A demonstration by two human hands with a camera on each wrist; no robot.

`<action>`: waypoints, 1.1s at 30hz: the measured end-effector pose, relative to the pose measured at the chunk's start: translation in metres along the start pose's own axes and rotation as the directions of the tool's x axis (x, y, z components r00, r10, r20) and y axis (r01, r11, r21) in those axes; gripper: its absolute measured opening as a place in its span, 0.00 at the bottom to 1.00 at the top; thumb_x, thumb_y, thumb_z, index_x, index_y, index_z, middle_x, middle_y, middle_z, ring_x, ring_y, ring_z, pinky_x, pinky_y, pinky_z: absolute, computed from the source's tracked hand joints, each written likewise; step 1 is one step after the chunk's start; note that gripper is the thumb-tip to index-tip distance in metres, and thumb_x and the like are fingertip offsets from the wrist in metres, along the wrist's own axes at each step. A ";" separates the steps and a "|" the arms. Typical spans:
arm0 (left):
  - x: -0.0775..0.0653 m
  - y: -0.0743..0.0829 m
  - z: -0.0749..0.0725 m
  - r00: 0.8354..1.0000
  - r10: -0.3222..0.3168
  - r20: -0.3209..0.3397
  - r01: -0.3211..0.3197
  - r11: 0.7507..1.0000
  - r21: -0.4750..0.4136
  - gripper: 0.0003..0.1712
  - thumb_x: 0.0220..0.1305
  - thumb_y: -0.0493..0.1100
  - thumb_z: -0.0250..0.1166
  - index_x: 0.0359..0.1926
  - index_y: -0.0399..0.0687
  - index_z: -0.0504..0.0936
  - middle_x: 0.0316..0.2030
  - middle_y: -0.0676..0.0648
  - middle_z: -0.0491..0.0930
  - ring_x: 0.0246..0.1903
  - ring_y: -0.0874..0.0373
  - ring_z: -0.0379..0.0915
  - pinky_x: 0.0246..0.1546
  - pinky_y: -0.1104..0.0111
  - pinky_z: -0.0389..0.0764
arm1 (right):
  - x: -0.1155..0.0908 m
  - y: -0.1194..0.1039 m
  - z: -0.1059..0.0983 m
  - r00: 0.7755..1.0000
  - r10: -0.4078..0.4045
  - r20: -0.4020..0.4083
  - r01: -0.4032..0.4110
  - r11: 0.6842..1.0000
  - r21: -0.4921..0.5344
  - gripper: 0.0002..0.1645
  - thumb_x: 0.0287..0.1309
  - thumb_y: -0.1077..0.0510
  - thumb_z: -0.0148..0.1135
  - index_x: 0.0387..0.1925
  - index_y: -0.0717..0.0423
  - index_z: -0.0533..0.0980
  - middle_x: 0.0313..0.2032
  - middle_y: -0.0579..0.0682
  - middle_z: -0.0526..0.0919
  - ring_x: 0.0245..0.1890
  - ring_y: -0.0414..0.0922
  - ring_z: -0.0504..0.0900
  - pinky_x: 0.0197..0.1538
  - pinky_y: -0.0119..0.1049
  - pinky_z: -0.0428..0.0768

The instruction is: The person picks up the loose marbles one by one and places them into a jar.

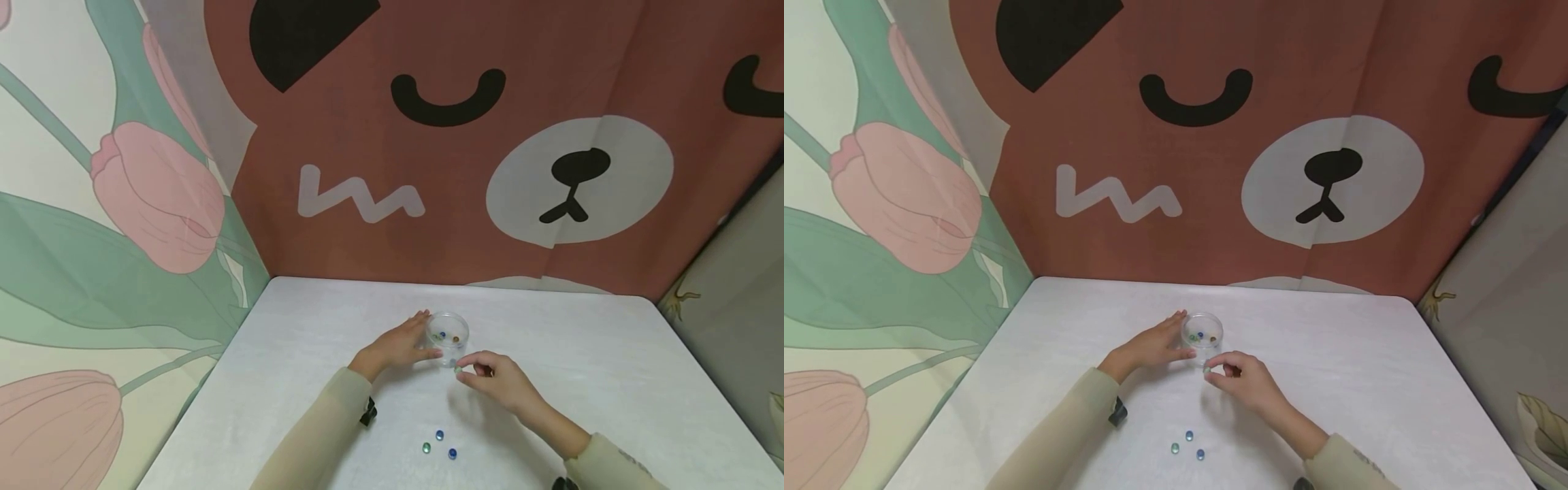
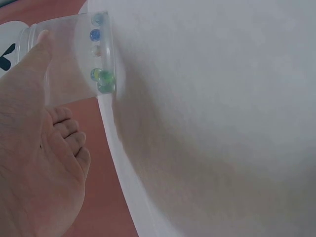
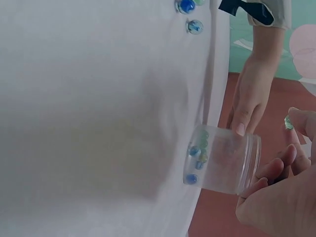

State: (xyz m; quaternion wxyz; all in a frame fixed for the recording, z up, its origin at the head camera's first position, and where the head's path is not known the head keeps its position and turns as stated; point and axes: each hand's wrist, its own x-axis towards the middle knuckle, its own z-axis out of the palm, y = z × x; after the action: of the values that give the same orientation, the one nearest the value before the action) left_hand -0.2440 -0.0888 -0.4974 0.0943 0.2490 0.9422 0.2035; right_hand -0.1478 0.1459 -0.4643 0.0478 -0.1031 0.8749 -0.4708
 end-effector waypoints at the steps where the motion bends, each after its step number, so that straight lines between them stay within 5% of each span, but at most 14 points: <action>1: 0.000 0.000 0.000 1.000 0.001 -0.001 -0.001 1.000 0.003 0.55 0.67 0.71 0.59 0.81 0.50 0.48 0.81 0.47 0.45 0.80 0.53 0.39 0.78 0.55 0.52 | 0.001 0.000 -0.001 1.000 0.004 -0.001 -0.004 1.000 -0.001 0.12 0.57 0.52 0.75 0.42 0.51 0.87 0.25 0.44 0.70 0.29 0.41 0.69 0.28 0.31 0.67; 33: 0.003 -0.003 0.002 1.000 0.009 0.005 -0.009 1.000 0.009 0.55 0.67 0.72 0.58 0.81 0.49 0.48 0.81 0.47 0.45 0.80 0.55 0.38 0.78 0.57 0.51 | 0.048 0.003 -0.012 0.993 0.104 -0.064 -0.096 0.989 0.110 0.18 0.61 0.50 0.72 0.48 0.54 0.86 0.31 0.45 0.73 0.37 0.44 0.70 0.34 0.32 0.70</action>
State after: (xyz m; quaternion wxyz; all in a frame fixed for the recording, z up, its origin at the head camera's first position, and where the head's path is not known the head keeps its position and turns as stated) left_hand -0.2472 -0.0891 -0.5006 0.0946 0.2541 0.9418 0.1989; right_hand -0.1971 0.1464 -0.4594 0.0462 -0.0399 0.8536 -0.5174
